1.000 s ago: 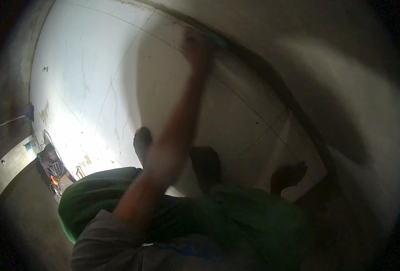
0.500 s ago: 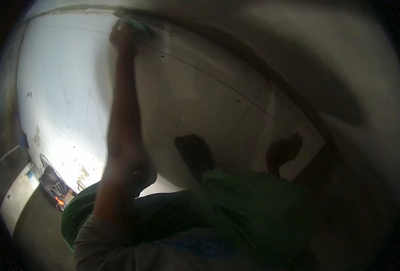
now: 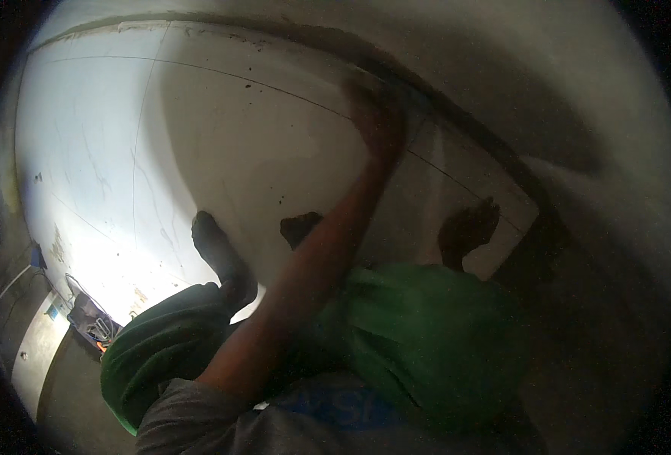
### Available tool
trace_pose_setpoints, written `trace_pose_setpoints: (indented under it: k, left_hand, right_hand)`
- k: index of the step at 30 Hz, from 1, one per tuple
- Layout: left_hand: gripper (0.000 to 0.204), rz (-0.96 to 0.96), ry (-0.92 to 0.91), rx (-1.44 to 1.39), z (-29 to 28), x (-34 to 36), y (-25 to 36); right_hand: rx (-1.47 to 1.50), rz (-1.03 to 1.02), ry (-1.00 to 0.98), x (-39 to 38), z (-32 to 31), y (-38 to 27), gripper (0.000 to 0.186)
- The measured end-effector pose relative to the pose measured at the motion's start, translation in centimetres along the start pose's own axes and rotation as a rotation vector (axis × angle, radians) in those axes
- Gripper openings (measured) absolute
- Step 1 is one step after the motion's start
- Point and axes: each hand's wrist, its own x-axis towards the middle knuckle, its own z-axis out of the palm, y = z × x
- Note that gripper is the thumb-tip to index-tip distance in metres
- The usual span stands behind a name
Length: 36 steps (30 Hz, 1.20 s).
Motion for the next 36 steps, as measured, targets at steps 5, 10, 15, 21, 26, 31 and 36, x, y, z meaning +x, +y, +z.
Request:
trace_pose_setpoints:
  k: [5, 10, 15, 21, 26, 31, 36]
  left_hand:
    - [0.044, -0.346, -0.532, -0.300, -2.4, -7.8, 2.4]
    - [0.041, -0.263, -0.172, -0.047, -7.9, -0.3, -0.7]
    - [0.054, -0.037, -0.021, -0.215, -10.8, 16.1, -5.6]
    - [0.050, 0.042, -0.008, -0.129, -3.8, 6.4, -6.7]
    - [0.047, -0.085, -0.415, -0.125, -4.6, -6.8, -2.1]
    - [0.037, -0.276, -0.118, -0.273, -13.1, 4.2, -0.7]
    - [0.026, -0.225, 0.165, -0.127, -24.8, 18.0, 0.6]
  right_hand:
    - [0.003, 0.005, -0.004, 0.0, -0.6, -0.3, 0.055]
    - [0.013, 0.027, -0.033, 0.3, -1.2, -0.8, 0.055]
    - [0.022, 0.045, -0.046, 0.5, -1.6, -0.7, 0.055]
    - [0.146, -0.011, 0.136, 0.5, -0.8, -0.2, 0.056]
    - [0.100, -0.021, 0.076, 0.3, 0.2, -0.4, 0.064]
    - [0.096, 0.017, -0.007, 0.5, -1.0, -0.6, 0.073]
    - [0.197, 0.126, -0.274, 1.1, -2.8, -0.4, 0.082]
